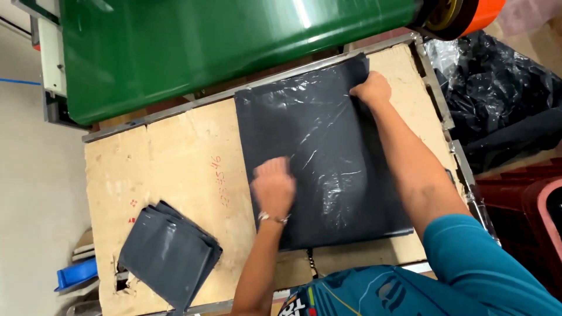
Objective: The person is collecting plastic bags from the end of a production line, folding them, and stacking them into a storage crate.
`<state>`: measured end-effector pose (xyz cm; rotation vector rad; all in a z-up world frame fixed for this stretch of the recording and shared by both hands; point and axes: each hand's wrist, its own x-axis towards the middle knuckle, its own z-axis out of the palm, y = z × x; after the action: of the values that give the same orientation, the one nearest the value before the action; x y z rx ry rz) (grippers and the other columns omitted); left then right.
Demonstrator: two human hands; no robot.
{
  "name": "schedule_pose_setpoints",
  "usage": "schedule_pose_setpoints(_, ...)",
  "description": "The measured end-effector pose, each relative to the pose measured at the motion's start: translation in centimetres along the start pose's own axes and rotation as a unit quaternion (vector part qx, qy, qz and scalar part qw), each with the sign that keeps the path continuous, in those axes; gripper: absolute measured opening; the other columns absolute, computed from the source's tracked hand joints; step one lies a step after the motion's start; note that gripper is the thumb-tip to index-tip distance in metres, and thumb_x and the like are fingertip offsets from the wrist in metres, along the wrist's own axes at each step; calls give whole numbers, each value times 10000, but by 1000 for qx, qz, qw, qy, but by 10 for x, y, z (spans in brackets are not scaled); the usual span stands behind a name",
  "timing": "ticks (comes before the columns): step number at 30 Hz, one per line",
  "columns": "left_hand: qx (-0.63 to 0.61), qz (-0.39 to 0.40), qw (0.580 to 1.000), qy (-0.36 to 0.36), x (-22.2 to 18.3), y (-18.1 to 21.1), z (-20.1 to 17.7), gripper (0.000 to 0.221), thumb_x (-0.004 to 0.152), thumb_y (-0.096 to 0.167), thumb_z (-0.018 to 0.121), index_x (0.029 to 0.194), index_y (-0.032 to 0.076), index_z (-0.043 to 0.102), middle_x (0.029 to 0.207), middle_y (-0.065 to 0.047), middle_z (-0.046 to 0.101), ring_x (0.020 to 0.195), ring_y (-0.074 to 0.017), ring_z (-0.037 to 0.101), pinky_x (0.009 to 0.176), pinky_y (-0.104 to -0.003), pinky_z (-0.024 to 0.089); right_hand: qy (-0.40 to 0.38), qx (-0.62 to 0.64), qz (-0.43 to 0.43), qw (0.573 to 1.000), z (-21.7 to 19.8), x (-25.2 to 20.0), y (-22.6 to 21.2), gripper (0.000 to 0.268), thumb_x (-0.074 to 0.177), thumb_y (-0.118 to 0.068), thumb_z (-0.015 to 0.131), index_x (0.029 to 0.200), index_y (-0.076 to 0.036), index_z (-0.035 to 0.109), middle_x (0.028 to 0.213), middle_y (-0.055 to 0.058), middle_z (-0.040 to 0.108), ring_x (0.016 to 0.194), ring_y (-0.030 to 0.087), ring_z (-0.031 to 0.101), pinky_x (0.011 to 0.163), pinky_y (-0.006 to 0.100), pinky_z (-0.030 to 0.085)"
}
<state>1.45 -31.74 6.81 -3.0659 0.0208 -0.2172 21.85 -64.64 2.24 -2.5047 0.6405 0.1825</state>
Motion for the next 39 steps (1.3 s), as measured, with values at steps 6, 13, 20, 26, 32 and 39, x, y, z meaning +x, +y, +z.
schedule_pose_setpoints(6,-630,81,756,-161,36,39,48,369,915,262,670,1208,45,616,1220,-231,637,1192,-401,582,980,-464,504,66,239,-127,960,-12,-59,-8,323,723,-254,859,984,-101,745,824,136,715,863,346,717,691,414,537)
schedule_pose_setpoints(13,-902,-121,-27,-414,52,-85,114,1041,732,769,630,1371,-40,488,1487,-265,362,1427,-425,257,1177,-553,183,63,237,-417,875,-80,-265,73,152,830,-293,812,891,-157,781,905,69,715,1049,334,650,992,434,473)
schedule_pose_setpoints(20,-852,-326,286,-293,30,-124,103,346,951,421,647,961,97,767,998,-85,776,999,-203,747,972,-387,575,89,102,-405,904,-38,-314,149,97,811,-120,786,879,-189,773,1030,34,734,1153,322,646,1016,469,474)
schedule_pose_setpoints(26,-686,-306,651,-110,12,-110,175,440,759,108,870,1141,146,655,986,-40,694,936,-166,665,832,-313,551,71,9,-418,906,-37,-321,156,160,803,-67,734,890,-201,735,1117,19,716,1226,277,631,1006,430,469)
schedule_pose_setpoints(32,-471,-113,874,37,-53,-96,59,794,782,199,827,1454,53,430,1336,-186,570,1281,-346,538,1064,-435,491,-36,-335,-330,882,-38,-336,150,609,605,-174,856,1193,-245,716,1428,-20,607,1441,229,450,1196,375,363)
schedule_pose_setpoints(39,-73,371,919,115,-160,-117,39,582,751,504,732,1232,201,609,1229,-26,598,1197,-234,546,856,-383,478,-5,-276,-478,834,38,-398,45,1067,580,-500,891,1431,-32,449,1508,207,450,1441,376,376,1206,504,294)
